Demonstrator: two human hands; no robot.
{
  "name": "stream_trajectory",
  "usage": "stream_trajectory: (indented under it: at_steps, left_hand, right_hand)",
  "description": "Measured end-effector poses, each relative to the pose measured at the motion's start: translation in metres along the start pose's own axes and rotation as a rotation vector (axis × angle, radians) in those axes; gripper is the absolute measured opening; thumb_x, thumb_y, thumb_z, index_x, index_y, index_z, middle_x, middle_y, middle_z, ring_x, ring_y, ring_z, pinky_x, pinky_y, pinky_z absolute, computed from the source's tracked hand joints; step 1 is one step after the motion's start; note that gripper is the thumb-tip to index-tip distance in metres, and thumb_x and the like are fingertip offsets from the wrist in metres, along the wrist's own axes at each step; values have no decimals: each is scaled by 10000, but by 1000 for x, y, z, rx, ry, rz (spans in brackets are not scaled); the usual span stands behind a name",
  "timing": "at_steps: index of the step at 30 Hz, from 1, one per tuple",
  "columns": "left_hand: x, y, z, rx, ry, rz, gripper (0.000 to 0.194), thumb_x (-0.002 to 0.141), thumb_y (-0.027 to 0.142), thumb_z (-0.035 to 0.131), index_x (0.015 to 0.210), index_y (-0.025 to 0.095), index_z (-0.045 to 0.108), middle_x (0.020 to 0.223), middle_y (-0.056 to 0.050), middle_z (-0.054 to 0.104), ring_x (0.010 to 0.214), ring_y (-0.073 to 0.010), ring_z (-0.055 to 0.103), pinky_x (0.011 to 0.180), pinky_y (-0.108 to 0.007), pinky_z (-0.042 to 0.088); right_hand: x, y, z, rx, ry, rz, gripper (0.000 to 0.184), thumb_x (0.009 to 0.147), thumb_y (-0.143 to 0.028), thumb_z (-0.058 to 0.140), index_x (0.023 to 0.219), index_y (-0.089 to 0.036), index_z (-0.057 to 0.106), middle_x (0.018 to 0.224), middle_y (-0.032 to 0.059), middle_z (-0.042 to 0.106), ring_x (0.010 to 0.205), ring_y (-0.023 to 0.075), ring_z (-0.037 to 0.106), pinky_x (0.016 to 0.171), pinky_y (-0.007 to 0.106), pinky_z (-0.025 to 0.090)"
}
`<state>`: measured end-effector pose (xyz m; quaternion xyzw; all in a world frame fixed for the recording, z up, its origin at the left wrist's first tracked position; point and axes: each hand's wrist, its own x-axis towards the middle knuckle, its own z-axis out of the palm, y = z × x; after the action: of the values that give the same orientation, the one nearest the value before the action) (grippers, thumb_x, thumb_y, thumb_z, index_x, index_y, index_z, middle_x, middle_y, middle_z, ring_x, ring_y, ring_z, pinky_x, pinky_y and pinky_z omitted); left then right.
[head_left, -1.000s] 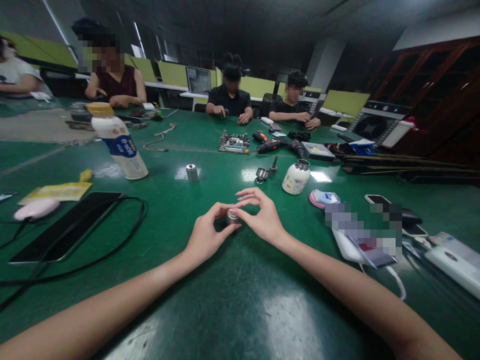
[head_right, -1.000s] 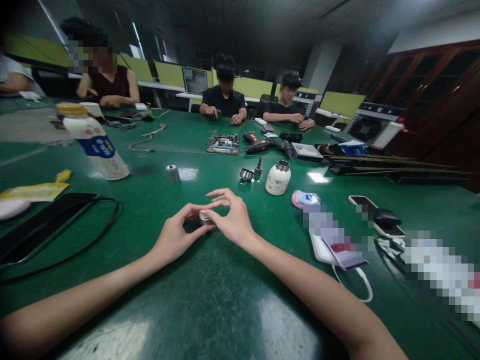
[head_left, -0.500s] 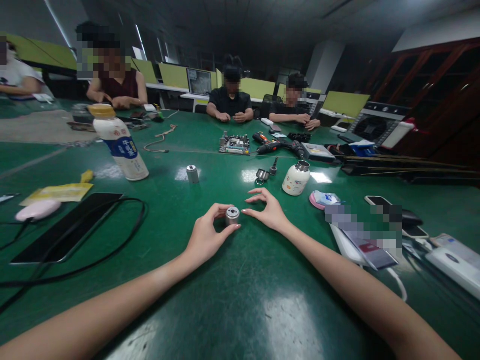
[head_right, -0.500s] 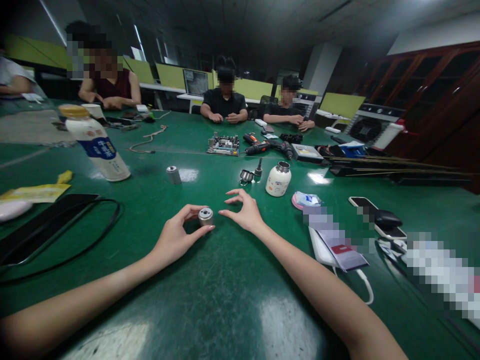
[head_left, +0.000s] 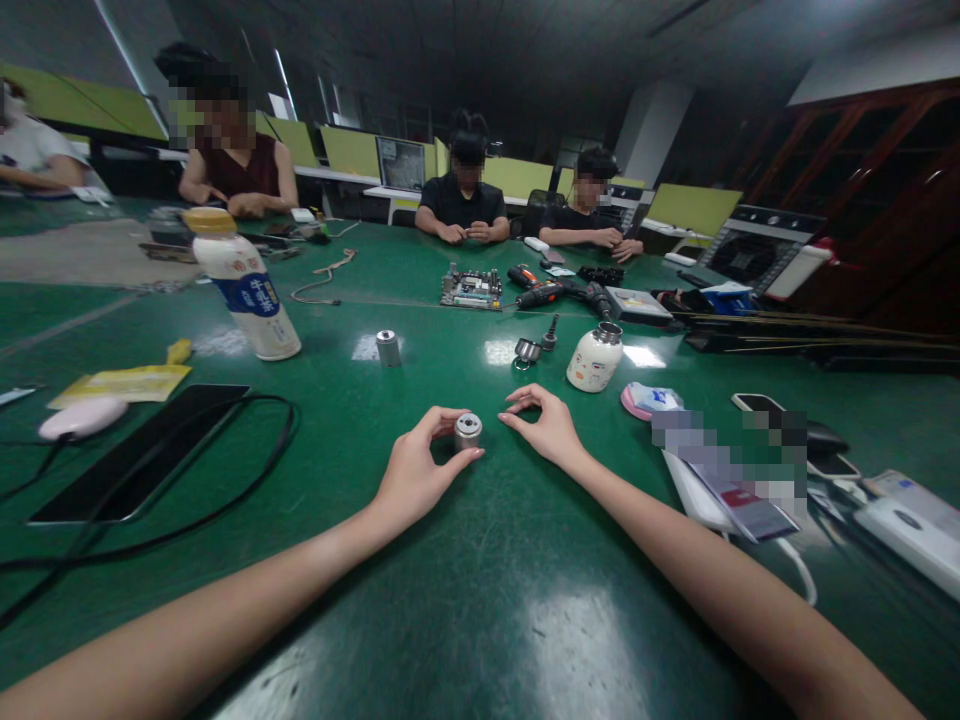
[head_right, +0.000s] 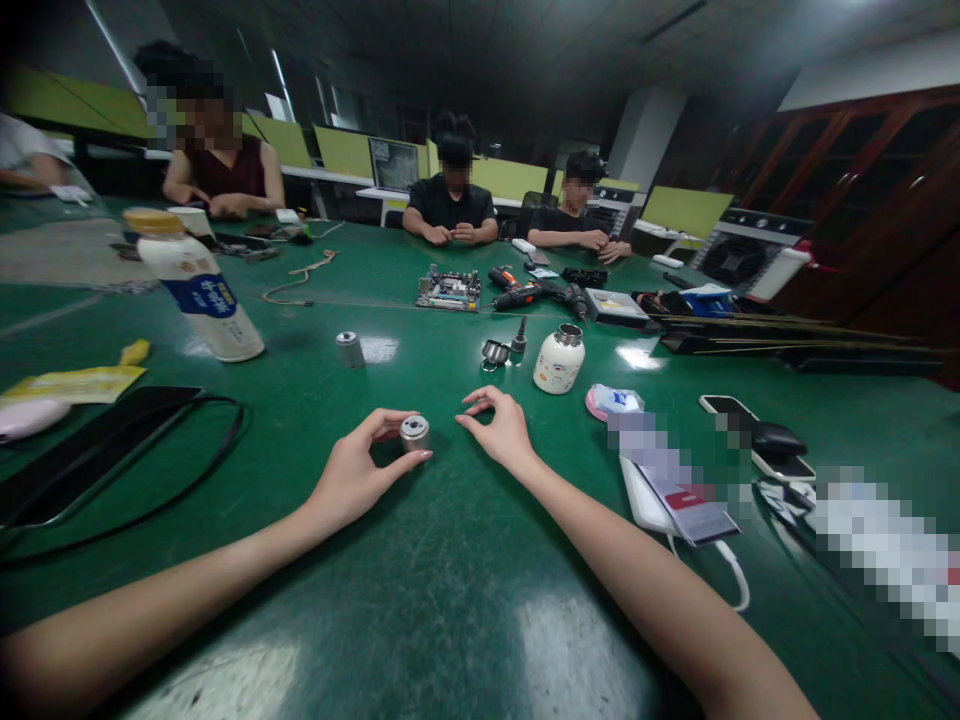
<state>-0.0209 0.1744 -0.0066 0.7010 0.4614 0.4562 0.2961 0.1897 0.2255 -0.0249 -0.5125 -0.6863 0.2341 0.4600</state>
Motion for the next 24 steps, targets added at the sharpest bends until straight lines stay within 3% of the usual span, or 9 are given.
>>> stream_trajectory:
  at_steps: [6,11,16,24]
  left_hand:
    - [0,-2,1,-4,-2,4,332,750,323,755,1028,197,624,1058,-72,740,987,-231,711,947,-418,557]
    - [0,-3,1,3,-6,15,323,755,336,752,1022,202,628,1053,-70,741,977,-233,709,930,-415,560]
    - [-1,-1,1,-2,-9,15,317,755,336,743,1018,208,620,1034,-64,744,954,-232,713,909,-411,565]
    - [0,0,1,-10,-6,16,302,751,330,739,998,214,611,1020,-54,744,940,-226,714,891,-399,568]
  right_hand:
    - [0,-24,5,281,80,-14,254,737,-335,782,868,-190,621,852,63,763,836,214,747,821,360,573]
    - [-7,-53,13,460,5,-20,310,740,-378,786,919,-212,595,907,52,768,864,190,749,812,330,601]
    - [-15,-66,19,486,-65,-47,273,771,-369,768,928,-220,602,890,29,754,853,179,746,796,316,605]
    - [-15,-66,19,379,-64,-68,231,788,-356,759,895,-208,617,891,22,736,881,186,739,843,327,589]
